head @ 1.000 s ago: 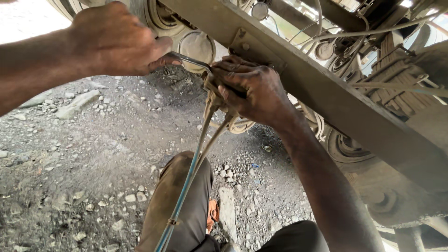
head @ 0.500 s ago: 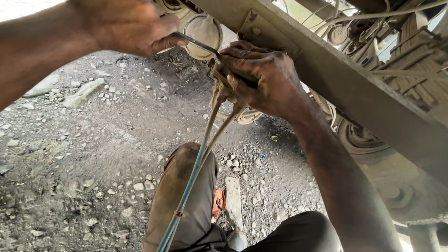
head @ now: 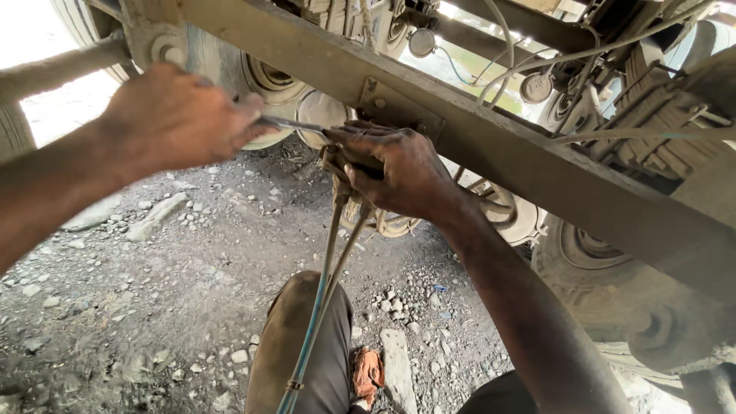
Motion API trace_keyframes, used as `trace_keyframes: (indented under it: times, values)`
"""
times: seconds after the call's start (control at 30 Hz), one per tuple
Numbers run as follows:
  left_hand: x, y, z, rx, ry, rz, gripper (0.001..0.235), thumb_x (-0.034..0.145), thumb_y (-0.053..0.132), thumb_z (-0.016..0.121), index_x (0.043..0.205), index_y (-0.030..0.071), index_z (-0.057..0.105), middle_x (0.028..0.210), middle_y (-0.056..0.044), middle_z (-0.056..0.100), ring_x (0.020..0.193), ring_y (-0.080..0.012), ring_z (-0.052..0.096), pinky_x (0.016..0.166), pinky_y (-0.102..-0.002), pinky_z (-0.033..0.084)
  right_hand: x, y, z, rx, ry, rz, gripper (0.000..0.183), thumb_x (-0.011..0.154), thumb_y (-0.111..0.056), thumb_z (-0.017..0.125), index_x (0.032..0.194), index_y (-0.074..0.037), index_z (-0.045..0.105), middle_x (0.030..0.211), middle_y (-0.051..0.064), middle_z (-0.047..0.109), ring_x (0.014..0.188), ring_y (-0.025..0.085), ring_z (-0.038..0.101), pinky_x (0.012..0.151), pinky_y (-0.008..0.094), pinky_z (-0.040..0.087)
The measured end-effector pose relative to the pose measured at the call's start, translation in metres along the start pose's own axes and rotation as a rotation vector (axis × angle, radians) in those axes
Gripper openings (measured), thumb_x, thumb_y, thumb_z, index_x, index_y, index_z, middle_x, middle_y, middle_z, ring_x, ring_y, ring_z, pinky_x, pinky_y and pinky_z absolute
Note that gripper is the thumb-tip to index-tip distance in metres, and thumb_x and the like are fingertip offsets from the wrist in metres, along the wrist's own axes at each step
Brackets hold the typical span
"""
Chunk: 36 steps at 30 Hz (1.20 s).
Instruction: The person works under a truck, installing and securing a brake chamber to the chassis. They align the chamber, insert bolts, and tighten them using a wrench while kneeling on the ground.
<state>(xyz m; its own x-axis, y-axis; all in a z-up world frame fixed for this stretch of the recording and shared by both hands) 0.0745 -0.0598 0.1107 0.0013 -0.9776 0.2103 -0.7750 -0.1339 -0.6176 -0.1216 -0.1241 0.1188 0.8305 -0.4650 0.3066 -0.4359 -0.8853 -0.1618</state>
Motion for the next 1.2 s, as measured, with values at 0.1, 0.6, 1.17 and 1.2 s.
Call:
trace_keyframes:
  times: [0.1, 0.6, 1.17, 1.2]
  values:
    - [-0.027, 0.022, -0.025, 0.006, 0.068, -0.003, 0.053, 0.109, 0.04, 0.027, 0.129, 0.001, 0.057, 0.049, 0.006, 0.036, 0.034, -0.0049, 0.041, 0.031, -0.024, 0.038, 0.0, -0.004, 0.001, 0.023, -0.022, -0.031, 0.039, 0.09, -0.019, 0.066, 0.129, -0.022, 0.07, 0.11, 0.004, 0.08, 0.063, 0.013, 0.075, 0.059, 0.033, 0.064]
    - [-0.052, 0.073, -0.057, 0.341, 0.183, -0.017, 0.024, 0.104, 0.014, 0.052, 0.109, 0.001, 0.072, 0.045, 0.004, 0.047, 0.033, -0.002, 0.04, 0.029, -0.019, 0.031, -0.017, -0.057, -0.029, -0.162, 0.259, -0.474, 0.037, 0.081, -0.016, 0.079, 0.118, -0.014, 0.078, 0.13, 0.01, 0.073, 0.12, 0.031, 0.069, 0.1, 0.043, 0.055]
    - [-0.034, 0.042, -0.026, 0.244, 0.334, 0.217, 0.008, 0.098, 0.002, 0.046, 0.1, 0.002, 0.054, 0.051, 0.006, 0.04, 0.034, -0.003, 0.044, 0.026, -0.019, 0.037, -0.003, -0.023, -0.007, -0.113, 0.078, -0.26, 0.036, 0.089, -0.021, 0.073, 0.125, -0.018, 0.074, 0.138, 0.006, 0.067, 0.118, 0.024, 0.068, 0.099, 0.041, 0.055]
    - [-0.032, 0.042, -0.024, 0.26, 0.331, 0.22, 0.008, 0.098, 0.001, 0.046, 0.096, 0.003, 0.054, 0.051, 0.005, 0.04, 0.035, -0.0034, 0.043, 0.027, -0.019, 0.037, -0.002, -0.016, -0.002, -0.087, 0.026, -0.189, 0.034, 0.09, -0.024, 0.073, 0.124, -0.02, 0.074, 0.137, 0.005, 0.066, 0.111, 0.022, 0.071, 0.093, 0.039, 0.059]
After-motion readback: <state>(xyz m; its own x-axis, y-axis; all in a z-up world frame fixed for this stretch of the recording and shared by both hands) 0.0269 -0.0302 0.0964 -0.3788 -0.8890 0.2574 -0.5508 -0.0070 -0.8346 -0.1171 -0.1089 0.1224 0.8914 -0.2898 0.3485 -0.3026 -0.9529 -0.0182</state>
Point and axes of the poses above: each hand's wrist, its own x-axis towards the middle knuckle, its own z-axis out of the palm, y = z × x, the point moved 10 cm from there along x, towards the middle knuckle
